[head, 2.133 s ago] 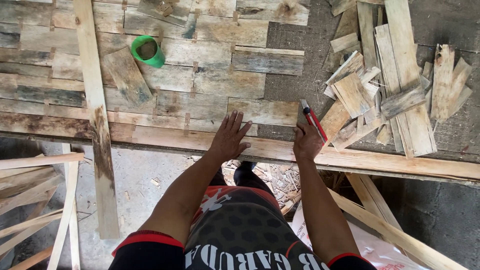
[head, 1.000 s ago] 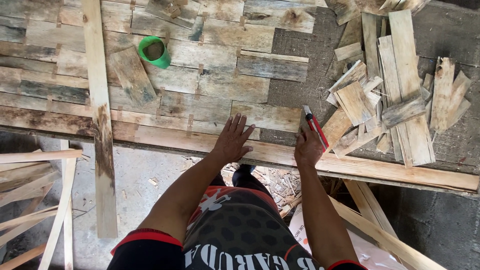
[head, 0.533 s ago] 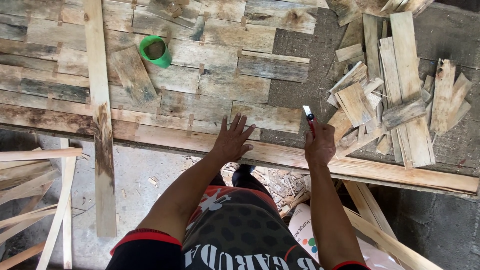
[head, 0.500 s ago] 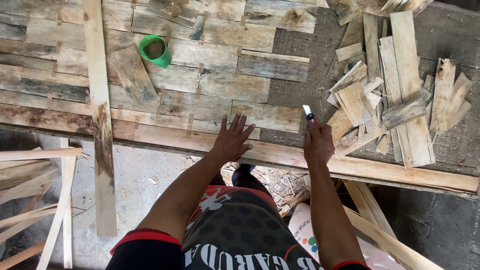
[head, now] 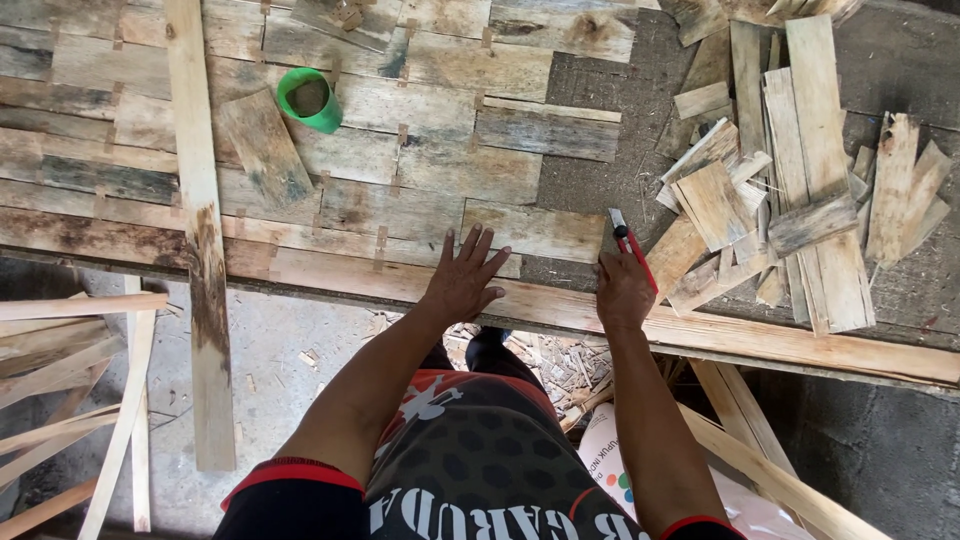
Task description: Arranging and trimming small wood strips to create a patterned surface on a panel.
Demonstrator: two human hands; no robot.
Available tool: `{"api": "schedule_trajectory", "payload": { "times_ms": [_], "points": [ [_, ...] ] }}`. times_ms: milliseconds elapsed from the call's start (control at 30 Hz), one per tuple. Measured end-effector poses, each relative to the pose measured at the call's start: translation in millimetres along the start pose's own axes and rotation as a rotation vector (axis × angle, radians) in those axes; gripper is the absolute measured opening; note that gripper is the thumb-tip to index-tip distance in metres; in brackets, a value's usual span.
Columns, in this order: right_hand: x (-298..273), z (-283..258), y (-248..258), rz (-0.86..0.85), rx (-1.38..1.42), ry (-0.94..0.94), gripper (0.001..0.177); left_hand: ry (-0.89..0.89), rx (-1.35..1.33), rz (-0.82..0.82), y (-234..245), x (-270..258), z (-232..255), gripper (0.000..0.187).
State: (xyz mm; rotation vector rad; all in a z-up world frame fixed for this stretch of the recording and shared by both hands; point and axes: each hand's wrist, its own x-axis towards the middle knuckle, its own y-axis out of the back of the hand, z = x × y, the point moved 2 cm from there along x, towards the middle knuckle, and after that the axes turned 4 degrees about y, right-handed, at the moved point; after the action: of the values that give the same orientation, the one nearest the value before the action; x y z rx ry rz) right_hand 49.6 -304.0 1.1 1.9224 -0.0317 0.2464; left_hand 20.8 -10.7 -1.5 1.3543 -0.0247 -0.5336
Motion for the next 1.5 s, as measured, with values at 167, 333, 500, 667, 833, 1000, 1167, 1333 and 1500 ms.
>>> {"api": "schedule_trajectory", "payload": {
  "times_ms": [167, 333, 500, 667, 833, 1000, 1167, 1333, 1500],
  "points": [
    [-2, 5, -6, 0.038, 0.039, 0.02, 0.015, -0.016, -0.015, 0.031, -4, 0, -2, 0.078],
    [2, -4, 5, -0.001, 0.057, 0.006, 0.015, -0.018, -0.018, 0.049, -8, 0, -3, 0.078],
    [2, -5, 7, 0.036, 0.063, 0.075, 0.019, -0.031, -0.02, 0.072, -9, 2, -4, 0.077],
    [4, -2, 4, -0.032, 0.066, 0.043, 0.019, -0.028, -0.031, 0.057, -7, 0, -3, 0.077],
    [4, 2, 4, 0.004, 0.054, 0.071, 0.019, -0.026, 0.001, 0.058, -5, 0, -1, 0.078],
    [6, 8, 17, -0.077, -0.198, -0.134, 0.047, -0.012, -0.011, 0.027, -3, 2, 1, 0.076],
    [10, 31, 7, -0.164, -0.326, -0.156, 0.048, 0.024, -0.038, 0.028, 4, 5, 6, 0.077],
    [20, 39, 8, -0.201, -0.331, -0.151, 0.039, 0.026, -0.087, 0.038, 14, 9, 11, 0.074],
    [28, 55, 10, -0.154, -0.352, -0.269, 0.042, 0.07, -0.207, 0.096, 27, 13, 16, 0.062]
  ]
}}
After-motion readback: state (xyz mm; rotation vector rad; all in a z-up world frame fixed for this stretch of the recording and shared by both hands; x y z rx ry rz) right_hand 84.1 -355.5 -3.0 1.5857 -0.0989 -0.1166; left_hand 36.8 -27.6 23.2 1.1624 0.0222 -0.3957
